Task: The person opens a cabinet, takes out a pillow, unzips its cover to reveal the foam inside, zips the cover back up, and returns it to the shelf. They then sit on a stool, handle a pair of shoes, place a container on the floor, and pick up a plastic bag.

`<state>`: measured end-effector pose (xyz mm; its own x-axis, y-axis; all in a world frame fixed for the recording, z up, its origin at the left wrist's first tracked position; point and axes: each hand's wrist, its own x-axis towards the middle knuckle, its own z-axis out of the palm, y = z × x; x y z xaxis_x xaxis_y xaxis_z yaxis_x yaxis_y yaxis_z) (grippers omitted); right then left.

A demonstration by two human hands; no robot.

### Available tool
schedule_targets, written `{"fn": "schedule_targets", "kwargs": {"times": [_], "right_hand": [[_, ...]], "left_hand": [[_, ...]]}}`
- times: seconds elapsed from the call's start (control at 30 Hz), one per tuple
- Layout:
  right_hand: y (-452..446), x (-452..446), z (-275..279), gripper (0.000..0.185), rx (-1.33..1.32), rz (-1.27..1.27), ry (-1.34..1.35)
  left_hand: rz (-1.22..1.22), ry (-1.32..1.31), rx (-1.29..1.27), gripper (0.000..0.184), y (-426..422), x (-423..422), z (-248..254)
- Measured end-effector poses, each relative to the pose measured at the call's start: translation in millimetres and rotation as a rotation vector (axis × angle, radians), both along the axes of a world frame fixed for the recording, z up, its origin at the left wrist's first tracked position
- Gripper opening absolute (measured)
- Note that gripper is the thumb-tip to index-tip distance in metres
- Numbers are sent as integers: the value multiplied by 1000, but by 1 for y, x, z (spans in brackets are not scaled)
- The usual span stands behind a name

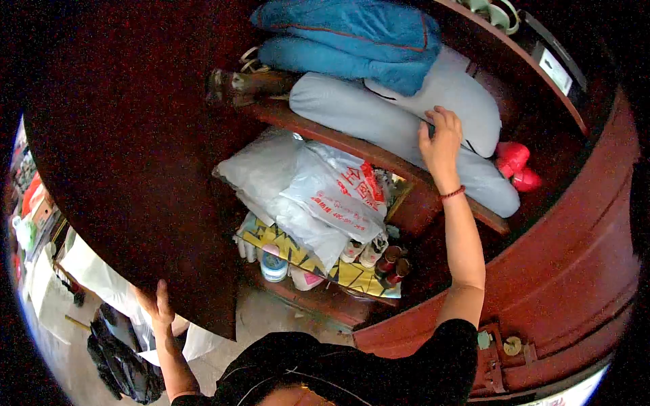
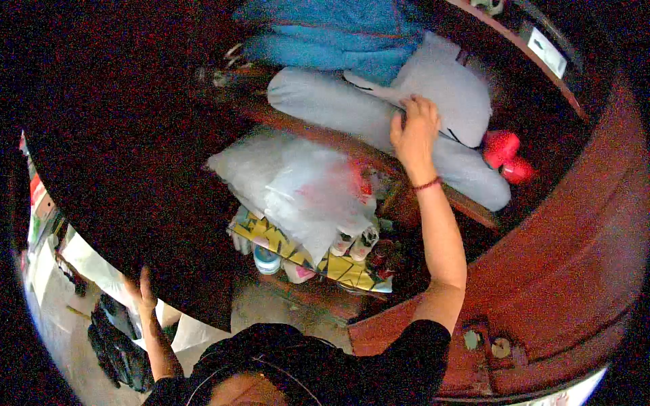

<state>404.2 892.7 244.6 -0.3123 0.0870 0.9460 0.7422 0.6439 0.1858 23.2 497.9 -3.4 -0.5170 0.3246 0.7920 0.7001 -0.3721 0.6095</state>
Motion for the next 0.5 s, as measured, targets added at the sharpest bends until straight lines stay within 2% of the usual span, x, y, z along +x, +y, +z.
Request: {"fn": "schedule_targets", "kwargs": {"times": [0.07, 0.13, 0.2, 0.23, 0.27, 0.33, 0.43, 0.5], "right_hand": [[19, 12, 2, 26, -36, -112, 21], [24, 23, 4, 27, -134, -206, -76], [14, 27, 9, 26, -156, -240, -70], [11, 28, 11, 27, -168, -228, -58], [8, 30, 13, 27, -177, -212, -47], [0, 41, 19, 28, -96, -241, -33], [-6, 70, 36, 31, -1, -454, -3], [-9, 95, 47, 31, 33, -559, 59]], "left_hand": [[93, -49, -25, 54, 2, 0, 0], [127, -33, -64, 57, -1, -6, -7], [34, -97, 27, 56, 3, -8, -10], [64, -9, 16, 57, 4, -1, 2], [68, -64, 11, 57, 1, -16, -18], [80, -82, 2, 57, 0, -23, -23], [29, -84, 55, 58, 5, -2, 4], [57, -85, 38, 58, 4, -7, -1]]}}
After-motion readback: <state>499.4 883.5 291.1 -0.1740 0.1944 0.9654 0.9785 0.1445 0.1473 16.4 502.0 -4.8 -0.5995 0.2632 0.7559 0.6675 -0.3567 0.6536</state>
